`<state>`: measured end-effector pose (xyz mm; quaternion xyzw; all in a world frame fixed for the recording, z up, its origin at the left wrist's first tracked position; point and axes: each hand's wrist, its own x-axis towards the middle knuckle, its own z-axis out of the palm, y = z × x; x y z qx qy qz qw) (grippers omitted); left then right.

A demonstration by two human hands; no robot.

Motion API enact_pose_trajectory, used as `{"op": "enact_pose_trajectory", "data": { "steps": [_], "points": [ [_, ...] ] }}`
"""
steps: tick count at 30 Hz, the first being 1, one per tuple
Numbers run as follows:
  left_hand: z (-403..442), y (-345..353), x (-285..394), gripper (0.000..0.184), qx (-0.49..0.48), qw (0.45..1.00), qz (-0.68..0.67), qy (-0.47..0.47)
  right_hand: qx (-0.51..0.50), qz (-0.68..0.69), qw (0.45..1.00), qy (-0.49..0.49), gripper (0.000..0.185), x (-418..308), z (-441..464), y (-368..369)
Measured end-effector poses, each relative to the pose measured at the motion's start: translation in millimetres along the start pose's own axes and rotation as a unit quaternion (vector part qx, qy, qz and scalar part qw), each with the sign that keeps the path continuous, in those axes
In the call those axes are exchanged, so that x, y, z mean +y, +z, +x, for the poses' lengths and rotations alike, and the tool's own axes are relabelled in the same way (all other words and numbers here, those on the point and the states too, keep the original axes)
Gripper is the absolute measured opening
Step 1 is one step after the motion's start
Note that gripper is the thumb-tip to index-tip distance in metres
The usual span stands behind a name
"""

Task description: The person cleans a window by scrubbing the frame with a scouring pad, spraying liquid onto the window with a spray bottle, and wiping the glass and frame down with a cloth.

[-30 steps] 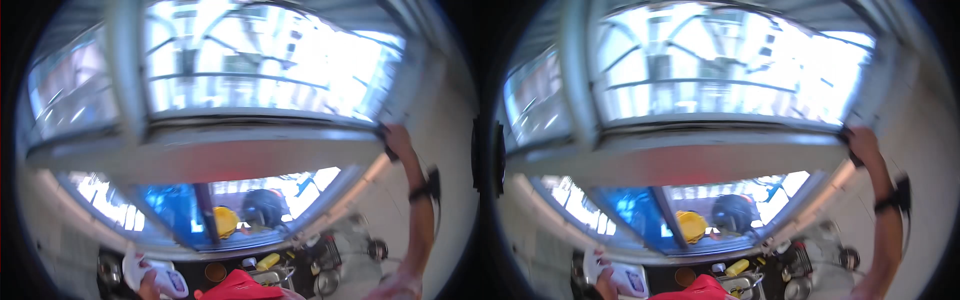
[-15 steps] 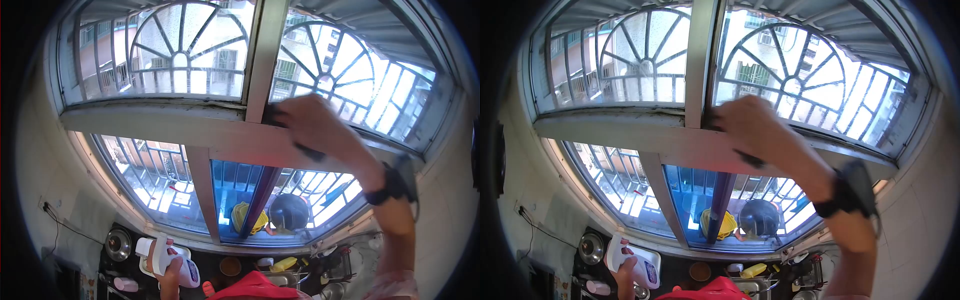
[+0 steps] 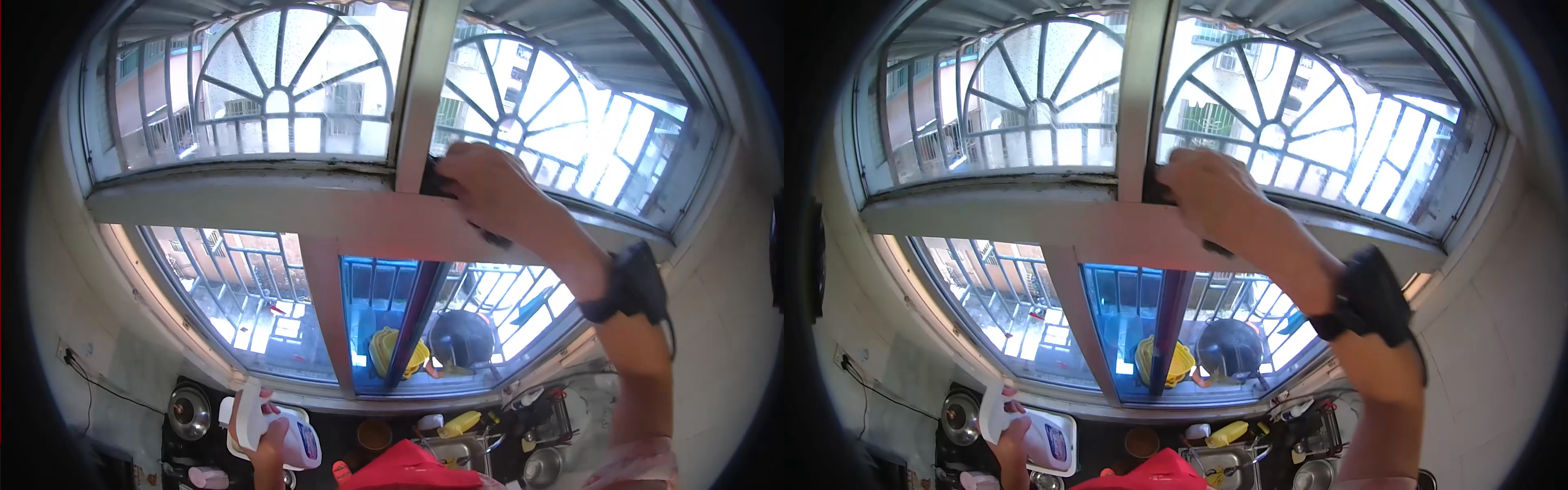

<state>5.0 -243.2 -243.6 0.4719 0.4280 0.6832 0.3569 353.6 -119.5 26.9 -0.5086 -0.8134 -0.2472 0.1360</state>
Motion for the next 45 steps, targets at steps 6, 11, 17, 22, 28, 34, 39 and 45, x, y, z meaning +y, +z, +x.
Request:
{"op": "enact_pose_trajectory", "data": {
  "steps": [6,11,17,22,28,34,39,45],
  "points": [
    [1.2,24.8,13.7,0.047,-0.032,0.999,-0.028,0.033,-0.031,0.035,0.998,-0.041,0.006,0.1,-20.4,-15.4],
    [-6.7,16.4,8.8,0.051,-0.031,0.997,-0.065,-0.003,-0.001,-0.044,0.999,-0.016,0.012,3.7,-16.4,-23.8],
    [-10.1,4.4,28.1,0.052,-0.082,0.996,0.027,0.003,0.004,0.024,0.999,-0.042,0.012,-17.5,-20.4,-20.2],
    [6.8,21.2,58.7,0.046,-0.130,0.990,0.025,0.052,0.135,-0.043,0.986,-0.087,0.009,-77.8,-4.7,-58.9],
    [14.5,9.7,53.9,0.042,-0.120,0.987,0.033,0.103,-0.017,-0.172,0.982,-0.077,0.013,-101.1,54.2,-0.6],
    [26.1,-17.3,35.6,0.043,-0.128,0.991,0.012,0.043,0.017,-0.007,0.996,-0.083,0.008,-156.8,134.0,32.4],
    [39.7,-16.8,36.8,0.042,-0.128,0.989,0.029,0.074,0.111,0.063,0.978,-0.163,0.015,-212.7,201.4,66.8],
    [44.6,-72.3,28.4,0.043,-0.058,0.995,0.043,0.071,0.000,0.020,0.998,-0.066,0.012,-143.5,129.4,23.0]
  ]
}}
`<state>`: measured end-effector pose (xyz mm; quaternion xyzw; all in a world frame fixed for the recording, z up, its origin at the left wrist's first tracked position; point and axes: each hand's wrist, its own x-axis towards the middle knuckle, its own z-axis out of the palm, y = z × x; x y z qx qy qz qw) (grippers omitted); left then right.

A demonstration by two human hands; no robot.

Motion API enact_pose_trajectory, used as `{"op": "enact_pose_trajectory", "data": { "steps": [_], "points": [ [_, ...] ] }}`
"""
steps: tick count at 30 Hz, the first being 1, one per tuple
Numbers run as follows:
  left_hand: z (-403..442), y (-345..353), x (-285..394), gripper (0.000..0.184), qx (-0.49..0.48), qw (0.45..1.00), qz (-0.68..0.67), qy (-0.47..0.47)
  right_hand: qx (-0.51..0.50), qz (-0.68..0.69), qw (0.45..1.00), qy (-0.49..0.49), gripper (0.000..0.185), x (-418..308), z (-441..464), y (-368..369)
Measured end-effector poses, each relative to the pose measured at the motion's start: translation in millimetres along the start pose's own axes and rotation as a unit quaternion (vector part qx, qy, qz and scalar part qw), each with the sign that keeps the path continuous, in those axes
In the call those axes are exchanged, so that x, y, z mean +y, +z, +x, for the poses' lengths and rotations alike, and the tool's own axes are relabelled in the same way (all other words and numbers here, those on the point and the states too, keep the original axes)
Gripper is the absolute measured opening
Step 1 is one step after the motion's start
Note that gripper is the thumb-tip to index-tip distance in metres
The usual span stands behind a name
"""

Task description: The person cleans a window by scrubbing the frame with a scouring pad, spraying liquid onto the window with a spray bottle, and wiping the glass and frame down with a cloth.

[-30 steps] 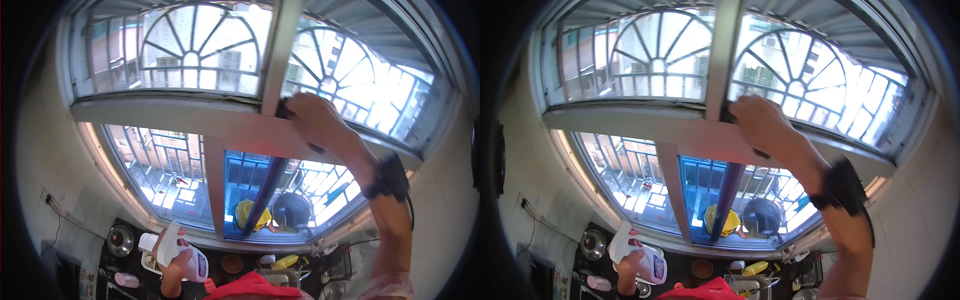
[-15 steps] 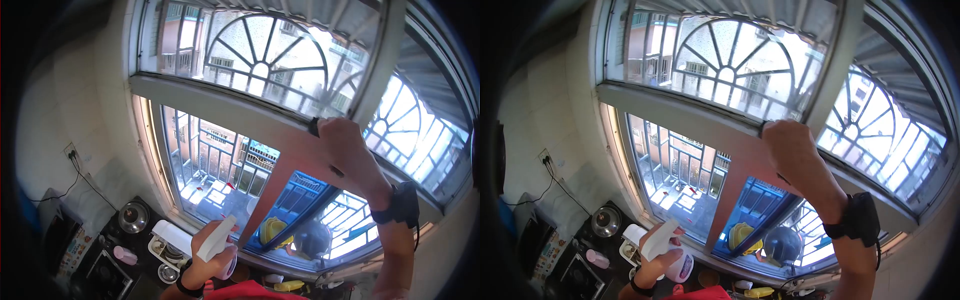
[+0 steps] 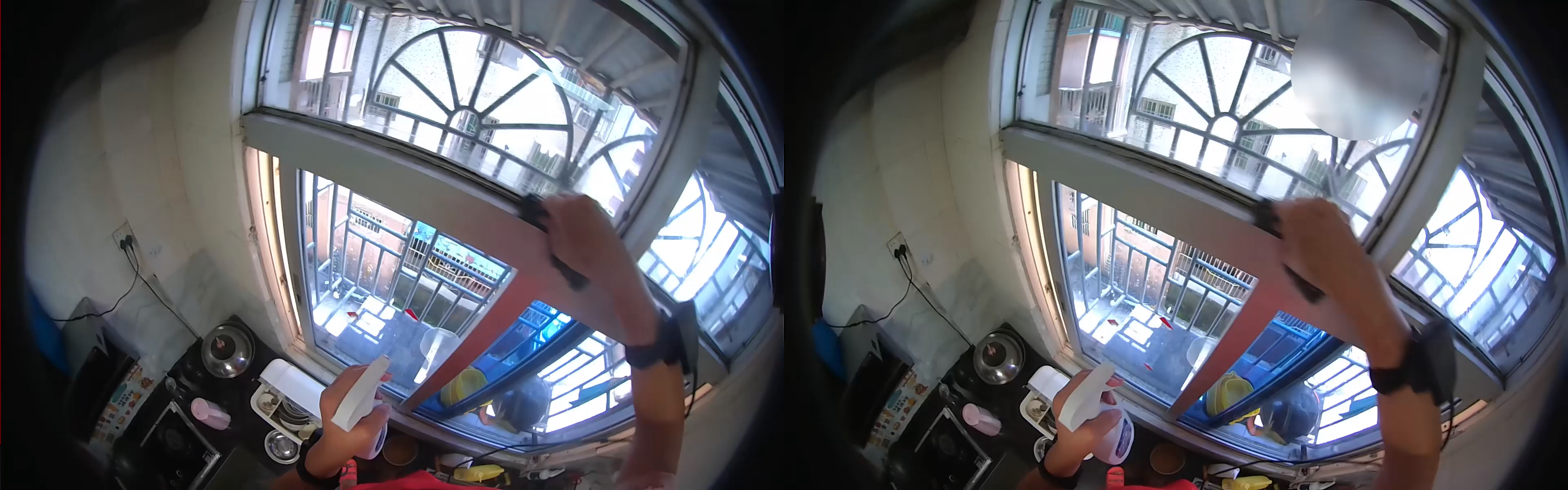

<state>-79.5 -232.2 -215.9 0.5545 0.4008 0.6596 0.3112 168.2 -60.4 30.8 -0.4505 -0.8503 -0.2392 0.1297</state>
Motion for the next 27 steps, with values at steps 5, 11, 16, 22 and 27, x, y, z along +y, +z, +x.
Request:
{"op": "enact_pose_trajectory", "data": {
  "steps": [5,11,16,22,27],
  "points": [
    [-3.7,-30.7,-6.7,0.044,0.003,1.000,0.003,-0.011,-0.005,0.021,1.000,-0.016,0.008,-36.4,49.5,15.5],
    [16.7,-28.0,2.5,0.044,-0.013,1.000,-0.021,-0.006,0.036,0.052,0.995,-0.072,0.015,-111.3,154.5,50.0],
    [35.6,-36.6,30.7,0.044,-0.028,0.998,-0.046,0.014,0.000,0.004,1.000,0.025,0.012,-47.5,68.6,30.7],
    [61.5,-40.4,53.4,0.044,-0.092,0.994,-0.048,0.023,0.094,-0.111,0.986,0.082,0.015,-7.4,-102.8,-9.3],
    [89.3,21.2,82.7,0.041,-0.216,0.972,-0.062,0.070,0.104,0.010,0.967,0.230,0.020,-54.1,-241.2,33.4]
  ]
}}
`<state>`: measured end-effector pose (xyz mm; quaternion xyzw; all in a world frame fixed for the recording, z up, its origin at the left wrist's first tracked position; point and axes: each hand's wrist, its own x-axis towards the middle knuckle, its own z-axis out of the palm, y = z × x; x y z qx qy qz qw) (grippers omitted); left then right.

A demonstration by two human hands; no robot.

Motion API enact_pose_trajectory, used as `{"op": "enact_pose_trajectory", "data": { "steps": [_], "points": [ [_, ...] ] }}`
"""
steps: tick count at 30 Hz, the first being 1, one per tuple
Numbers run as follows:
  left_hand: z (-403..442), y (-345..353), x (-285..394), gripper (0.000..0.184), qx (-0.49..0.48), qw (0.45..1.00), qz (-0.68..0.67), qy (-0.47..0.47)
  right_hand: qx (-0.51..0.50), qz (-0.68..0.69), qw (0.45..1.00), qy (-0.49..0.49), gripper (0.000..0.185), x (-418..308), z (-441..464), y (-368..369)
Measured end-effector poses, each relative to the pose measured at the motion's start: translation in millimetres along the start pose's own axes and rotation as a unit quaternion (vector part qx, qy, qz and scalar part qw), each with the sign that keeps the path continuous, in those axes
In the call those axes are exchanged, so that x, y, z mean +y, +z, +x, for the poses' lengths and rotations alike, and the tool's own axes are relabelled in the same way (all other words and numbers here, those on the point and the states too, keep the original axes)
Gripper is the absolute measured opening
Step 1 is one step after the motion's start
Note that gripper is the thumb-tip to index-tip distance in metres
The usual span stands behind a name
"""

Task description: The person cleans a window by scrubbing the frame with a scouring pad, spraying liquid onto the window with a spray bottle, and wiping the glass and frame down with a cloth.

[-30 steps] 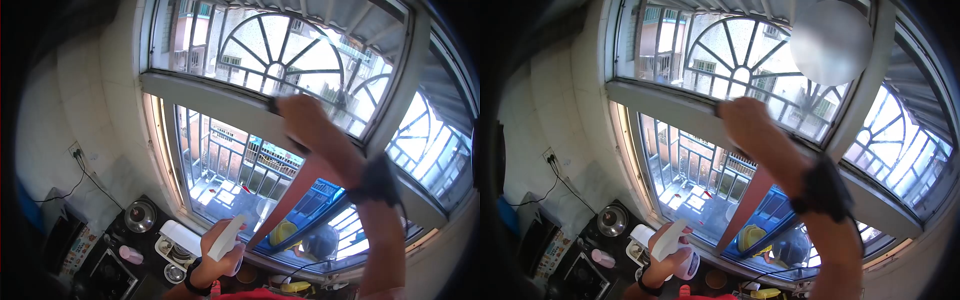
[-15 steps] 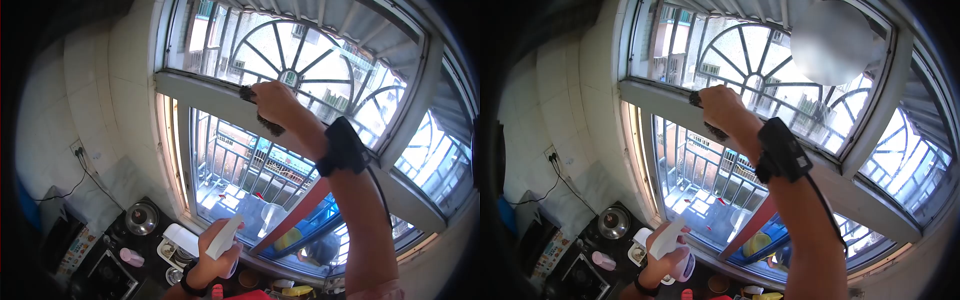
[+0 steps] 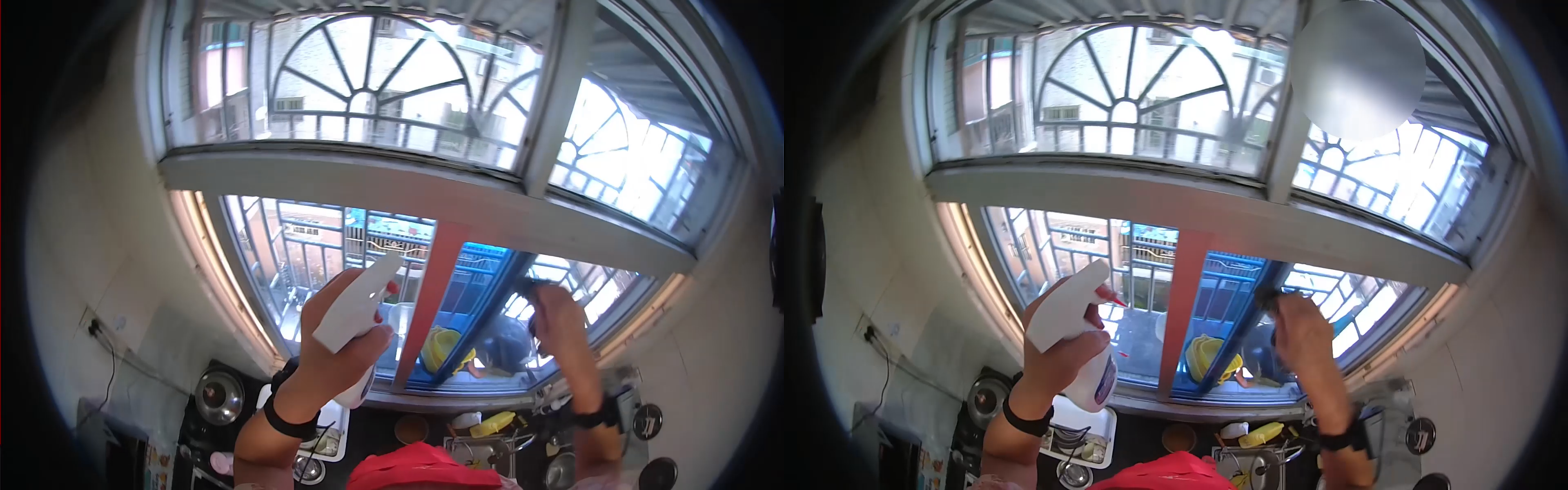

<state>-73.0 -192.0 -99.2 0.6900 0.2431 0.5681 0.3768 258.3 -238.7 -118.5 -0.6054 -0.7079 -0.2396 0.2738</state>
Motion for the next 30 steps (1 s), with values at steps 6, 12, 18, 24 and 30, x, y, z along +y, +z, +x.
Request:
{"op": "enact_pose_trajectory", "data": {
  "steps": [6,12,18,24,30],
  "points": [
    [68.6,89.1,6.0,0.035,-0.113,0.992,-0.058,0.018,-0.093,0.114,0.956,0.255,0.016,13.6,-170.7,38.9],
    [121.9,162.6,-7.8,0.021,-0.100,0.992,-0.072,-0.031,-0.055,0.097,0.955,0.273,0.018,55.6,-158.3,-11.9],
    [110.6,187.6,-25.4,0.042,-0.054,0.997,0.013,0.051,0.123,0.042,0.989,0.073,0.030,77.8,17.1,-83.2],
    [53.0,200.5,-52.0,0.047,-0.041,0.999,0.018,-0.014,-0.004,-0.030,0.989,-0.143,0.028,101.2,162.8,-34.4],
    [-24.7,166.3,-92.1,0.040,0.048,0.992,-0.033,-0.116,-0.099,-0.158,0.964,-0.190,0.012,159.7,138.5,-74.4]
  ]
}}
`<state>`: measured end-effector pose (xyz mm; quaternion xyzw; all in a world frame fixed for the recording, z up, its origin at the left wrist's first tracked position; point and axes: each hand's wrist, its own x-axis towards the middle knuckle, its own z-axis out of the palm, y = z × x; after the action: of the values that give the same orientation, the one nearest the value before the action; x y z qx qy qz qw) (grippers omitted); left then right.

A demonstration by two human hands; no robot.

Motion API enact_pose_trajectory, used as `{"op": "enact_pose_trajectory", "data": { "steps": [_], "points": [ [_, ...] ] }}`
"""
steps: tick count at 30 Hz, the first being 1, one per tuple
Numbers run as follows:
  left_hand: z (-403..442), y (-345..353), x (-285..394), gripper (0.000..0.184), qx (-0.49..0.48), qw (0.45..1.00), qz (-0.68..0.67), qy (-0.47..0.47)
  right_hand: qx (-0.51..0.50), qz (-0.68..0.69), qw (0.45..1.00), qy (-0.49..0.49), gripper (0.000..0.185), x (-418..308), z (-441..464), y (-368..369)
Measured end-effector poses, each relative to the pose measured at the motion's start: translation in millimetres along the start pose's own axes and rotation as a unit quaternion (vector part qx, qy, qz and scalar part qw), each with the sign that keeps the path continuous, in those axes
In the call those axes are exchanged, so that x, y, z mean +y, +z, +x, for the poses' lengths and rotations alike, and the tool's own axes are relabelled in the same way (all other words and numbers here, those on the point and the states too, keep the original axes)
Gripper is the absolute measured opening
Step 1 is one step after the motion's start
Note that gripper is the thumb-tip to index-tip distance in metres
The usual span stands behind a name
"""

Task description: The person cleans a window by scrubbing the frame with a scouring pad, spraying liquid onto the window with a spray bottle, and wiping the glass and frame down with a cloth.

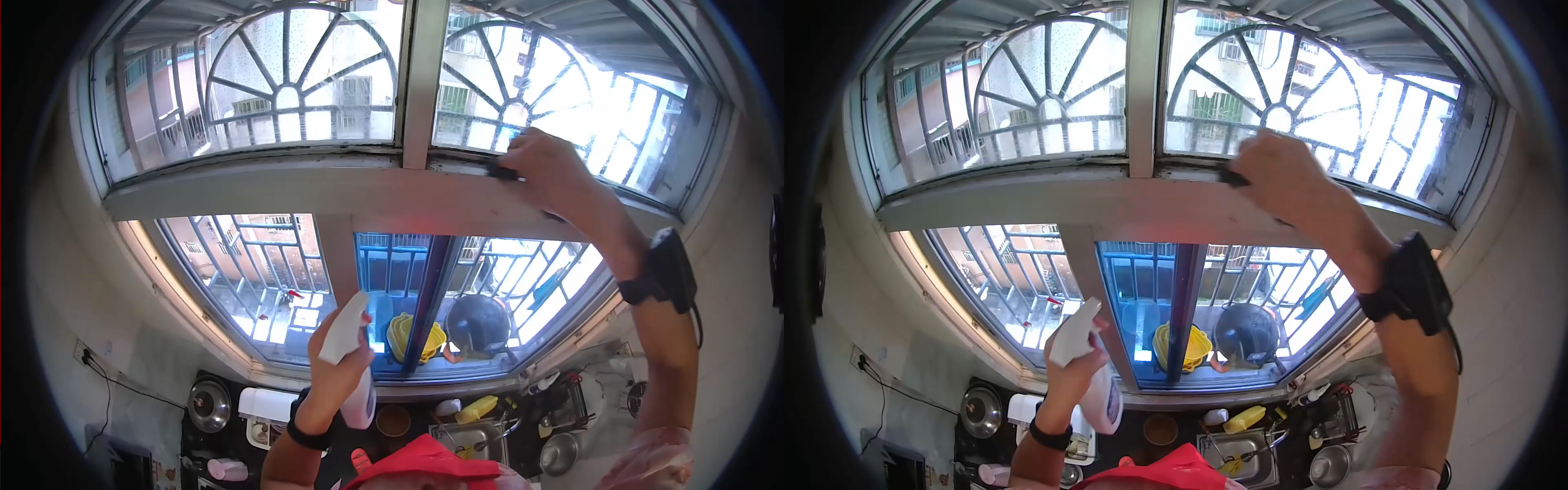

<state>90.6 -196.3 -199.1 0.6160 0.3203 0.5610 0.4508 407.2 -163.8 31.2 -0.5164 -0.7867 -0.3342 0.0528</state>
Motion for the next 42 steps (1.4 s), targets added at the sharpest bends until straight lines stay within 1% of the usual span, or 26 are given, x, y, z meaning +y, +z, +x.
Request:
{"op": "enact_pose_trajectory", "data": {
  "steps": [1,3,5,6,7,10,11,14,15,18,19,22,23,24,25,26,28,29,31,32,34,36,38,40,41,42],
  "points": [
    [-7.6,-4.0,-1.7,0.039,0.024,1.000,-0.008,-0.010,-0.007,0.003,1.000,0.004,0.012,3.2,0.4,-1.8],
    [-14.6,-10.4,1.4,0.037,0.016,0.998,0.045,-0.032,-0.020,0.017,1.000,0.013,0.010,5.9,0.6,-0.2],
    [-23.3,-12.4,-4.7,0.036,0.001,0.997,0.068,-0.040,0.044,0.144,0.988,0.023,0.012,-24.0,35.9,11.2],
    [-22.5,-11.8,-6.4,0.037,0.005,0.997,0.061,-0.041,0.094,0.147,0.983,-0.054,0.011,-30.8,56.3,28.0],
    [-22.2,-10.1,-7.6,0.038,0.009,0.998,0.052,-0.042,0.102,0.133,0.986,0.003,0.009,-43.5,68.1,23.6],
    [-21.1,0.9,-6.1,0.041,0.027,0.998,0.011,-0.060,0.100,0.178,0.977,-0.063,0.007,-25.9,64.2,39.2],
    [-20.4,3.0,-8.1,0.042,0.029,0.998,0.005,-0.059,0.023,0.102,0.994,-0.045,0.014,-31.5,54.6,16.9],
    [-22.5,-5.9,-19.4,0.042,0.043,0.999,0.001,-0.025,-0.017,0.056,0.998,0.017,0.015,-21.5,29.0,1.9],
    [-27.1,-8.9,-23.9,0.041,0.055,0.998,-0.001,-0.013,-0.041,0.038,0.998,0.020,0.017,-16.1,27.1,-8.3],
    [-35.7,-15.0,-12.6,0.041,0.041,0.997,0.007,-0.068,-0.012,0.063,0.995,0.077,0.021,-23.0,52.1,5.8],
    [-36.6,-16.2,-15.0,0.041,0.047,0.997,0.019,-0.056,0.141,0.152,0.978,-0.027,0.015,-25.1,65.7,39.6],
    [-38.4,-16.8,-26.5,0.041,0.054,0.997,0.039,-0.036,0.164,0.129,0.978,-0.017,0.012,-40.8,64.0,40.2],
    [-38.9,-19.7,-29.3,0.042,0.050,0.997,0.038,-0.038,0.159,0.139,0.977,-0.040,0.009,-37.6,56.6,35.7],
    [-39.7,-22.3,-30.0,0.042,0.045,0.998,0.039,-0.038,0.104,0.093,0.990,-0.009,0.008,-33.2,47.5,26.4],
    [-41.7,-21.2,-23.7,0.043,0.062,0.996,0.006,-0.056,0.091,0.052,0.994,-0.001,0.008,-20.0,31.5,25.7],
    [-43.6,-26.9,-21.5,0.044,0.077,0.995,0.012,-0.058,0.080,0.006,0.997,0.006,0.007,-5.7,17.4,22.7],
    [-52.3,-33.3,-22.1,0.044,0.112,0.992,0.010,-0.063,-0.062,-0.011,0.991,0.117,0.007,5.9,6.4,2.4],
    [-54.7,-34.0,-20.1,0.043,0.126,0.990,0.013,-0.057,-0.133,-0.018,0.976,0.172,0.007,6.4,4.0,-4.8],
    [-59.0,-40.4,-23.0,0.043,0.109,0.992,0.015,-0.053,0.088,0.054,0.989,0.103,0.008,-11.7,8.8,2.8],
    [-61.4,-43.0,-23.9,0.043,0.101,0.993,0.018,-0.054,0.196,0.092,0.974,0.065,0.008,-28.0,13.0,12.7],
    [-59.2,-40.9,-20.9,0.043,0.103,0.993,0.018,-0.058,0.250,0.054,0.967,0.019,0.013,-81.6,31.9,36.2],
    [-60.9,-43.1,-23.2,0.043,0.109,0.992,0.029,-0.062,0.342,0.003,0.939,-0.038,0.017,-105.5,30.0,59.1],
    [-57.3,-48.2,-32.2,0.044,0.127,0.990,0.040,-0.049,0.376,-0.021,0.926,0.014,0.018,-93.6,3.6,82.2],
    [-62.6,-55.3,-26.6,0.044,0.176,0.981,0.031,-0.077,0.421,-0.037,0.905,0.048,0.015,-54.3,-37.7,121.3],
    [-65.8,-64.2,-26.1,0.044,0.195,0.976,0.031,-0.088,0.418,-0.070,0.895,0.137,0.012,-31.4,-65.6,135.9],
    [-67.2,-68.0,-24.7,0.044,0.217,0.971,0.027,-0.101,0.421,-0.104,0.866,0.248,0.014,-4.5,-96.1,152.8]
  ]
}}
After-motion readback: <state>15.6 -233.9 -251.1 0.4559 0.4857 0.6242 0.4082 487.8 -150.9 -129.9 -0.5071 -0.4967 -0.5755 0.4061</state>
